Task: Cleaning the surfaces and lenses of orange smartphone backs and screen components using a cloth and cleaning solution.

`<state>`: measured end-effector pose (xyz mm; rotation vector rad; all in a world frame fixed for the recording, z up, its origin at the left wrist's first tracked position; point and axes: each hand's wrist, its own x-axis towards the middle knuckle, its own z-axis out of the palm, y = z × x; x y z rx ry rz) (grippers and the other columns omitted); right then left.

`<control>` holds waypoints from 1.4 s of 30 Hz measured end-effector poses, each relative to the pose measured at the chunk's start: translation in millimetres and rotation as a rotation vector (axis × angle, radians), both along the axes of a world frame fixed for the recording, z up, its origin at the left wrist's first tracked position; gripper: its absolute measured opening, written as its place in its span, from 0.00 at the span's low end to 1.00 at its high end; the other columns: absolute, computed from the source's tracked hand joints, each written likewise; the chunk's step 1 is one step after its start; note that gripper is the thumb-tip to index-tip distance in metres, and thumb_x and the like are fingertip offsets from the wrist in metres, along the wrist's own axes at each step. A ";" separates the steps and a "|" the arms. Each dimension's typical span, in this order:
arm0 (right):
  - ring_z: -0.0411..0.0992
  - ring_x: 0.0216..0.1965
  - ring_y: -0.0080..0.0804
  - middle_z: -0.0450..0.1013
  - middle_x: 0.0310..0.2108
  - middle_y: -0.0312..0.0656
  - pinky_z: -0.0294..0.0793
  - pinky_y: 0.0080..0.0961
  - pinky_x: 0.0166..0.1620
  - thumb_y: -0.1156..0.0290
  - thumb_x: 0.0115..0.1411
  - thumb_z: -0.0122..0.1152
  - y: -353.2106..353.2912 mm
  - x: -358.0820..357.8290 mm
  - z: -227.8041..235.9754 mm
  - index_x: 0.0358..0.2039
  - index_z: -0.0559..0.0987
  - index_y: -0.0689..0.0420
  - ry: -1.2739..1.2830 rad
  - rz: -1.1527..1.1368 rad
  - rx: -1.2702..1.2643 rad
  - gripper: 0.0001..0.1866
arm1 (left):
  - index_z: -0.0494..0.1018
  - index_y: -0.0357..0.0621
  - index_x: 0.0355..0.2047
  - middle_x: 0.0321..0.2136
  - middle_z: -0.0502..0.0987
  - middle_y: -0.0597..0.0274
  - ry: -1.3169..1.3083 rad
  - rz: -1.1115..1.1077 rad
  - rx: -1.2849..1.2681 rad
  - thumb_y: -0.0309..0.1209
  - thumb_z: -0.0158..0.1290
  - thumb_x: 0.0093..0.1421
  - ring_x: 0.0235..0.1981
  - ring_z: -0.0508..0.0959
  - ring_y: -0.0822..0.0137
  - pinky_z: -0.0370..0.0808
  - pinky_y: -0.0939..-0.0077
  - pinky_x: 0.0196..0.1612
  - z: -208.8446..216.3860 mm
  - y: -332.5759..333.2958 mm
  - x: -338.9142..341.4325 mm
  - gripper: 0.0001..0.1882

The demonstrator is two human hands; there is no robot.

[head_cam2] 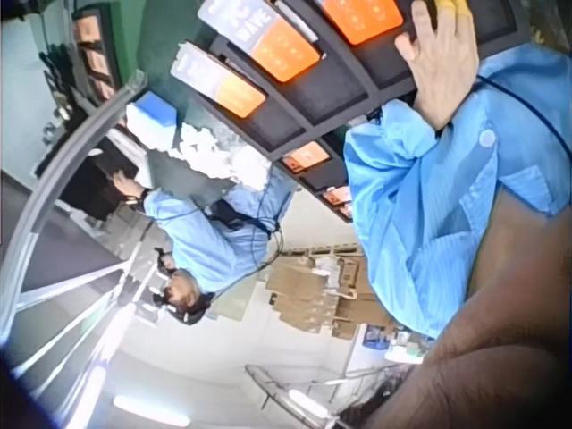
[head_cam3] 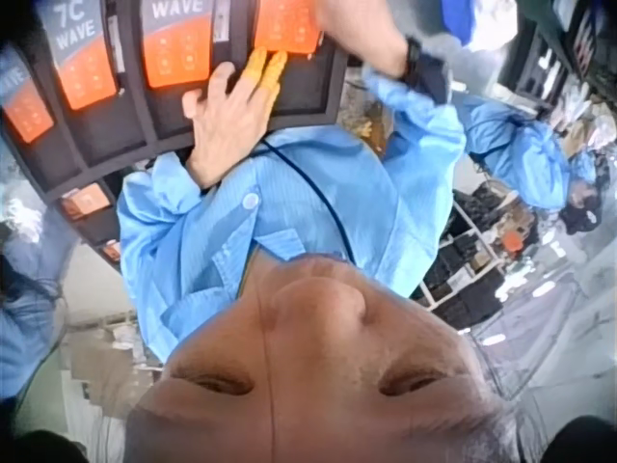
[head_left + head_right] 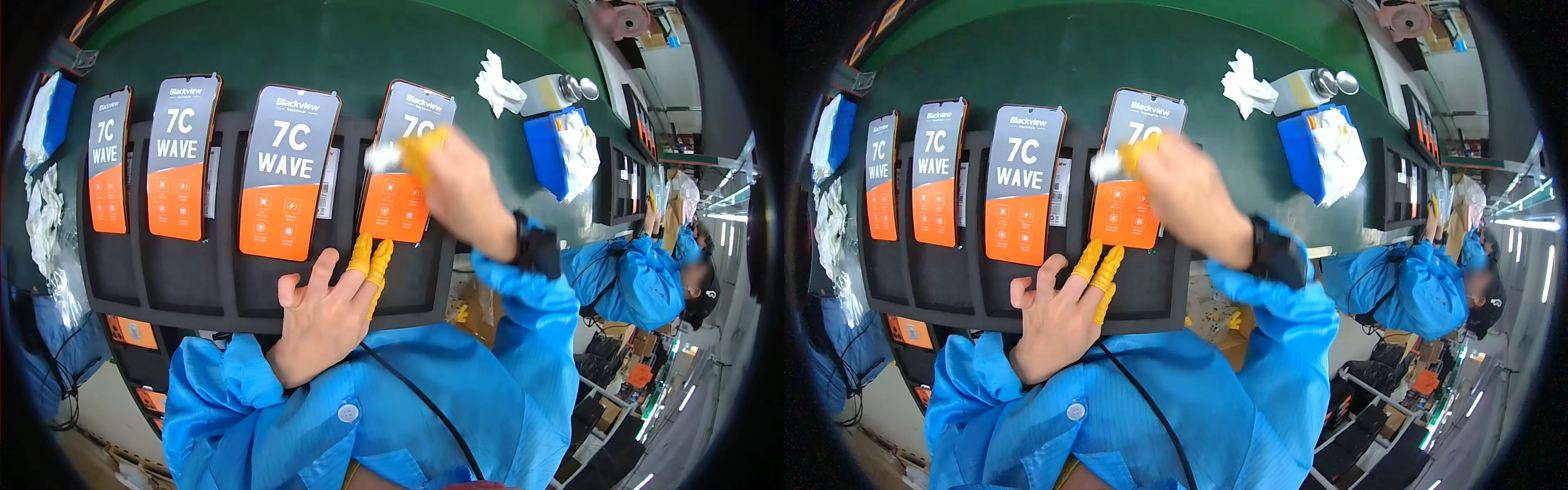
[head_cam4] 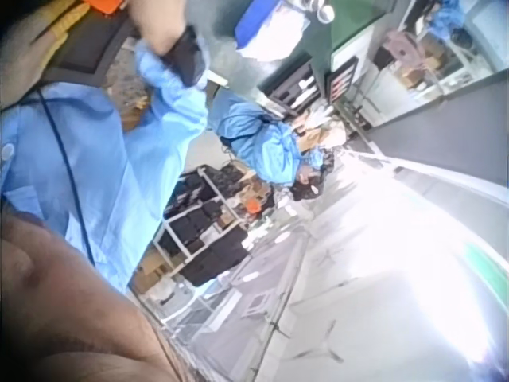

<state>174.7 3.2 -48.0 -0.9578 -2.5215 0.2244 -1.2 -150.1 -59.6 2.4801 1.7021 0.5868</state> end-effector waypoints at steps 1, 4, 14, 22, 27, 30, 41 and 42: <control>0.67 0.29 0.48 0.65 0.27 0.48 0.70 0.38 0.31 0.83 0.45 0.54 23.6 -6.1 4.0 0.33 0.72 0.61 0.126 -0.005 0.100 0.12 | 0.76 0.56 0.29 0.30 0.65 0.72 0.006 0.004 0.000 0.34 0.55 0.50 0.47 0.66 0.65 0.48 0.62 0.37 0.3 0.6 0.7 0.05; 0.70 0.31 0.48 0.69 0.29 0.49 0.70 0.34 0.33 0.83 0.51 0.56 58.5 -15.1 11.4 0.35 0.74 0.62 0.143 -0.115 0.130 0.09 | 0.77 0.55 0.32 0.36 0.69 0.72 0.003 -0.003 0.006 0.33 0.57 0.48 0.48 0.64 0.63 0.48 0.59 0.39 -4.2 0.8 4.1 0.09; 0.69 0.29 0.38 0.68 0.25 0.40 0.71 0.32 0.31 0.79 0.42 0.57 -32.7 -5.8 1.4 0.32 0.76 0.59 0.059 0.355 -0.060 0.13 | 0.79 0.51 0.37 0.41 0.75 0.72 -0.202 -0.016 0.077 0.35 0.59 0.49 0.45 0.68 0.65 0.51 0.62 0.42 5.4 -2.2 -12.1 0.13; 0.69 0.29 0.38 0.68 0.24 0.40 0.71 0.30 0.30 0.79 0.39 0.60 -50.0 10.6 22.5 0.31 0.77 0.58 -0.165 0.396 -0.195 0.14 | 0.79 0.42 0.35 0.40 0.76 0.64 -0.086 0.365 0.012 0.30 0.60 0.49 0.48 0.65 0.56 0.53 0.60 0.45 12.3 -24.1 -68.4 0.11; 0.71 0.23 0.37 0.72 0.25 0.44 0.69 0.26 0.26 0.79 0.48 0.64 -16.5 -30.3 50.8 0.32 0.77 0.59 0.193 -0.080 -0.041 0.09 | 0.79 0.43 0.26 0.39 0.76 0.65 -0.079 0.307 -0.030 0.30 0.61 0.46 0.51 0.64 0.57 0.50 0.56 0.40 9.1 -28.2 -62.3 0.06; 0.70 0.26 0.44 0.71 0.26 0.46 0.70 0.31 0.29 0.78 0.49 0.61 25.4 -76.7 44.5 0.33 0.76 0.59 0.255 0.015 0.043 0.09 | 0.79 0.46 0.26 0.35 0.75 0.69 -0.073 0.302 -0.006 0.32 0.61 0.46 0.52 0.65 0.60 0.49 0.57 0.40 8.5 -28.4 -64.8 0.06; 0.70 0.31 0.39 0.68 0.27 0.45 0.70 0.35 0.32 0.80 0.44 0.57 -21.7 -85.0 6.6 0.36 0.73 0.61 -0.214 0.246 0.104 0.15 | 0.75 0.54 0.21 0.25 0.69 0.75 -0.160 0.297 0.049 0.32 0.59 0.45 0.50 0.66 0.66 0.47 0.58 0.39 -4.4 -30.6 -59.2 0.03; 0.68 0.31 0.44 0.67 0.27 0.47 0.69 0.37 0.33 0.83 0.44 0.55 2.4 -97.2 9.5 0.34 0.72 0.62 -0.073 0.107 0.095 0.13 | 0.75 0.54 0.21 0.25 0.69 0.75 -0.147 0.308 0.039 0.32 0.59 0.45 0.50 0.66 0.66 0.47 0.58 0.39 -6.1 -36.4 -60.4 0.03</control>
